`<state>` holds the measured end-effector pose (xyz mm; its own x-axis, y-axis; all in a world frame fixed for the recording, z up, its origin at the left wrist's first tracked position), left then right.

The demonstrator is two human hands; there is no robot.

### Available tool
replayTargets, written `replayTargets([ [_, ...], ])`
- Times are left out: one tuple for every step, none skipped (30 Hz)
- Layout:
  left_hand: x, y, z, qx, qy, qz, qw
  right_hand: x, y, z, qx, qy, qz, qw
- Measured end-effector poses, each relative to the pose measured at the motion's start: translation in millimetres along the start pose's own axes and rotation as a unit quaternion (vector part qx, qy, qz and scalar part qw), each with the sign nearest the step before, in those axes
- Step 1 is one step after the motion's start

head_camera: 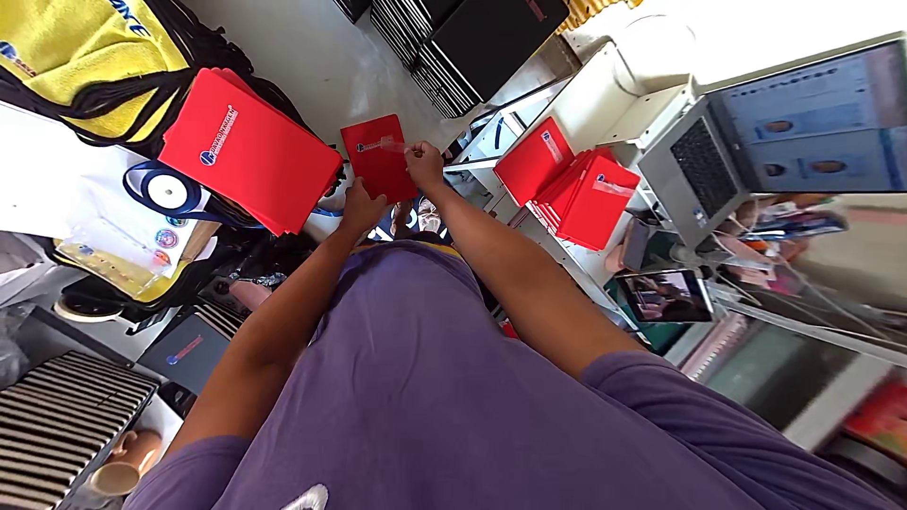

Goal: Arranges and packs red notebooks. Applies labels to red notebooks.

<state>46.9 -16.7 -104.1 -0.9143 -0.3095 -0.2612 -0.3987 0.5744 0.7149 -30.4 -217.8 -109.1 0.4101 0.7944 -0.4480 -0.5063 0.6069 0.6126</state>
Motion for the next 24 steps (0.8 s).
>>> replayTargets([
  [-1.3, -2.6, 2.4, -0.004, -0.005, -0.011, 1.000, 2.0, 0.7, 2.5, -0.003, 0.003, 0.005, 1.000],
  [-3.1, -4.7, 5.2, -0.013, -0.006, -0.020, 1.000, 4.7, 0.6, 4.6, -0.008, 0.001, 0.008, 1.000],
  [-5.5, -5.3, 6.6, -0.022, -0.003, -0.029, 0.999, 7.9, -0.2, 7.1, -0.016, -0.004, 0.013, 1.000],
  [-7.0, -4.8, 7.1, -0.030, -0.001, -0.035, 0.999, 11.0, -1.0, 9.6, -0.023, -0.007, 0.015, 1.000],
  [-7.3, -4.4, 7.6, -0.033, 0.000, -0.036, 0.999, 13.4, -1.3, 12.0, -0.028, -0.006, 0.016, 0.999],
  [-6.5, -4.6, 8.4, -0.032, -0.003, -0.035, 0.999, 15.6, -1.2, 14.1, -0.031, -0.001, 0.018, 0.999],
  [-4.8, -5.5, 9.7, -0.031, -0.008, -0.029, 0.999, 17.1, -0.6, 16.4, -0.031, 0.004, 0.020, 0.999],
  [-3.0, -7.0, 11.0, -0.028, -0.014, -0.023, 0.999, 17.8, 0.2, 19.1, -0.033, 0.009, 0.019, 0.999],
  [-1.4, -8.0, 12.2, -0.026, -0.017, -0.017, 0.999, 18.4, 1.2, 21.4, -0.037, 0.014, 0.019, 0.999],
  [0.1, -8.4, 13.1, -0.025, -0.019, -0.013, 0.999, 18.9, 2.2, 22.2, -0.039, 0.017, 0.019, 0.999],
  [1.4, -8.4, 13.1, -0.026, -0.021, -0.008, 0.999, 19.0, 2.5, 22.1, -0.042, 0.017, 0.018, 0.999],
  [1.5, -8.4, 12.1, -0.025, -0.020, -0.008, 0.999, 18.6, 2.4, 22.3, -0.044, 0.016, 0.018, 0.999],
  [1.5, -8.2, 11.6, -0.023, -0.019, -0.008, 1.000, 18.3, 3.1, 22.6, -0.044, 0.015, 0.020, 0.999],
  [1.2, -7.6, 11.3, -0.020, -0.018, -0.008, 1.000, 18.1, 4.2, 23.1, -0.043, 0.015, 0.023, 0.999],
  [0.8, -7.6, 10.7, -0.020, -0.018, -0.007, 1.000, 17.8, 4.5, 23.8, -0.043, 0.015, 0.025, 0.999],
  [0.3, -7.8, 10.3, -0.020, -0.020, -0.003, 1.000, 17.7, 4.7, 24.8, -0.045, 0.014, 0.027, 0.999],
  [-0.3, -7.7, 10.0, -0.019, -0.021, -0.001, 1.000, 18.1, 4.8, 25.4, -0.048, 0.012, 0.027, 0.998],
  [-1.1, -7.9, 9.6, -0.017, -0.023, 0.002, 1.000, 18.7, 4.1, 26.2, -0.051, 0.008, 0.027, 0.998],
  [-1.6, -8.2, 9.8, -0.015, -0.024, 0.005, 1.000, 19.7, 3.4, 26.9, -0.055, 0.002, 0.026, 0.998],
  [-1.9, -8.7, 10.5, -0.014, -0.023, 0.007, 1.000, 21.2, 3.2, 28.0, -0.061, -0.005, 0.028, 0.998],
  [-2.3, -9.9, 11.6, -0.014, -0.023, 0.009, 1.000, 23.4, 2.9, 29.6, -0.069, -0.013, 0.034, 0.997],
  [-2.3, -11.2, 13.2, -0.015, -0.023, 0.011, 1.000, 26.8, 3.2, 31.8, -0.084, -0.020, 0.048, 0.995],
  [-2.0, -11.9, 14.3, -0.016, -0.022, 0.014, 1.000, 31.8, 4.5, 35.3, -0.102, -0.015, 0.076, 0.992],
  [-1.9, -12.3, 14.7, -0.015, -0.022, 0.016, 1.000, 37.7, 6.0, 38.8, -0.117, 0.006, 0.106, 0.987],
])
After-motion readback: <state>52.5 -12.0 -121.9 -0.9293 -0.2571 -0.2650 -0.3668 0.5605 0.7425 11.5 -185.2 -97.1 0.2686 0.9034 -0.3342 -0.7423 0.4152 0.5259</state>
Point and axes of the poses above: each hand's wrist, its own y-axis away from the middle knuckle, its own x-axis out of the palm, z = x × y, the point moved 9 cm from there along -y, towards the middle knuckle, and after that the axes turned 9 degrees about z, right-handed, at the moved point
